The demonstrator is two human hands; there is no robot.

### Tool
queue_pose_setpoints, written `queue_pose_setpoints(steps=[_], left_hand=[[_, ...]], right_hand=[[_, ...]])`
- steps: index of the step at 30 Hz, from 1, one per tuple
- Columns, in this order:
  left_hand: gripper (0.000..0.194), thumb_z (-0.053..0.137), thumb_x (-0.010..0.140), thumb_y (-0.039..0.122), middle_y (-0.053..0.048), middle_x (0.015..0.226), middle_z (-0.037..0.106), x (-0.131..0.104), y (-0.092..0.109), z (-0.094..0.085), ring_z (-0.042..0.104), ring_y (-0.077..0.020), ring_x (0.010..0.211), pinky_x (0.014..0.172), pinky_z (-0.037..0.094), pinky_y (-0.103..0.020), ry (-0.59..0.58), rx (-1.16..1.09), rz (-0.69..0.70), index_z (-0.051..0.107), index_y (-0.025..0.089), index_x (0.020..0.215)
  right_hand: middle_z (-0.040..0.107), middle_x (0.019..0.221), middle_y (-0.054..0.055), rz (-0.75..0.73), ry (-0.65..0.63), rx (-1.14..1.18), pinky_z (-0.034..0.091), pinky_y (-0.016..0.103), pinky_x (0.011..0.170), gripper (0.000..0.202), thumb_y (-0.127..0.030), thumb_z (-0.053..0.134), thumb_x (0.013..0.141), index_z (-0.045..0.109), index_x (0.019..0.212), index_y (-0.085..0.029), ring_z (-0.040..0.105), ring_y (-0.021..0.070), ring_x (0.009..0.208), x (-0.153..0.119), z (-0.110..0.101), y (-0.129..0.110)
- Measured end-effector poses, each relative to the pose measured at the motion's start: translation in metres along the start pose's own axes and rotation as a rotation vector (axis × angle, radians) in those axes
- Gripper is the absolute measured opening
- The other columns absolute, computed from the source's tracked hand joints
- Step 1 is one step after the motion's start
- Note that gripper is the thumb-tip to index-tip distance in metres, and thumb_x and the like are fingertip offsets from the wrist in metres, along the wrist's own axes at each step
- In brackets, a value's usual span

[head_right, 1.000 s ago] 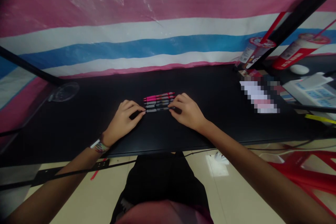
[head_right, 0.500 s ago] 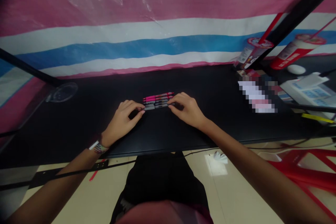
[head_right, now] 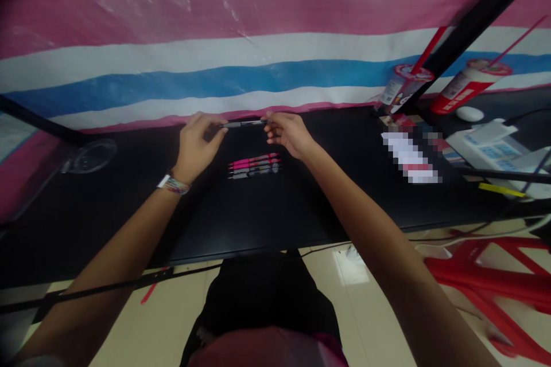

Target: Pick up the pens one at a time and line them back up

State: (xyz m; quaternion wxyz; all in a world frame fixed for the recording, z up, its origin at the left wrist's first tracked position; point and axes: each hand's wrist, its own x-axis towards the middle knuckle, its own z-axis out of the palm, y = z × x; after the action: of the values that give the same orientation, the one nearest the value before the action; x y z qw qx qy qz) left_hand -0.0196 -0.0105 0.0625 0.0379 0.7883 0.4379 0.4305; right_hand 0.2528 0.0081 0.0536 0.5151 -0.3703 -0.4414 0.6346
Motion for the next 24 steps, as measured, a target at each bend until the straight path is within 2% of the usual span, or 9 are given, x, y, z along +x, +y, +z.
queue_pose_setpoints(steps=[5, 10, 15, 19, 24], left_hand=[[0.01, 0.069, 0.11, 0.028, -0.007, 0.113, 0.077, 0.004, -0.015, 0.015, 0.071, -0.0281, 0.113, 0.107, 0.057, -0.048, -0.074, 0.02, 0.039, 0.076, 0.023, 0.115], [0.019, 0.059, 0.115, 0.029, -0.011, 0.11, 0.077, -0.004, -0.02, 0.02, 0.069, -0.0313, 0.109, 0.105, 0.055, -0.054, -0.21, 0.115, 0.141, 0.077, 0.023, 0.115], [0.027, 0.056, 0.116, 0.035, -0.012, 0.1, 0.076, -0.01, -0.018, 0.019, 0.066, -0.0325, 0.105, 0.102, 0.054, -0.056, -0.203, 0.173, 0.155, 0.079, 0.023, 0.108], [0.03, 0.055, 0.117, 0.036, -0.01, 0.096, 0.075, -0.012, -0.02, 0.019, 0.065, -0.0311, 0.101, 0.099, 0.054, -0.055, -0.17, 0.157, 0.147, 0.08, 0.025, 0.105], [0.025, 0.059, 0.115, 0.035, -0.011, 0.101, 0.076, -0.013, -0.026, 0.019, 0.066, -0.0307, 0.1, 0.102, 0.054, -0.056, -0.214, 0.103, 0.138, 0.081, 0.023, 0.116]], right_hand=[[0.073, 0.082, 0.004, 0.043, 0.025, 0.07, 0.066, 0.028, 0.072, 0.013, -0.025, 0.091, 0.09, 0.084, 0.096, -0.016, 0.067, 0.013, 0.072, 0.008, -0.013, 0.011], [0.076, 0.083, 0.006, 0.147, 0.019, 0.056, 0.068, 0.03, 0.079, 0.009, -0.014, 0.08, 0.09, 0.085, 0.097, -0.017, 0.069, 0.015, 0.074, 0.006, -0.025, 0.011], [0.076, 0.082, 0.007, 0.268, 0.016, 0.095, 0.068, 0.025, 0.073, 0.013, -0.016, 0.074, 0.093, 0.086, 0.099, -0.017, 0.068, 0.0145, 0.071, 0.008, -0.028, 0.006], [0.078, 0.084, 0.008, 0.221, 0.039, 0.074, 0.072, 0.028, 0.079, 0.009, -0.013, 0.079, 0.09, 0.087, 0.095, -0.015, 0.072, 0.0154, 0.075, 0.007, -0.028, 0.011], [0.081, 0.082, 0.011, 0.071, 0.049, -0.007, 0.076, 0.033, 0.082, 0.007, -0.014, 0.091, 0.086, 0.088, 0.091, -0.012, 0.079, 0.0196, 0.079, 0.007, -0.028, 0.02]])
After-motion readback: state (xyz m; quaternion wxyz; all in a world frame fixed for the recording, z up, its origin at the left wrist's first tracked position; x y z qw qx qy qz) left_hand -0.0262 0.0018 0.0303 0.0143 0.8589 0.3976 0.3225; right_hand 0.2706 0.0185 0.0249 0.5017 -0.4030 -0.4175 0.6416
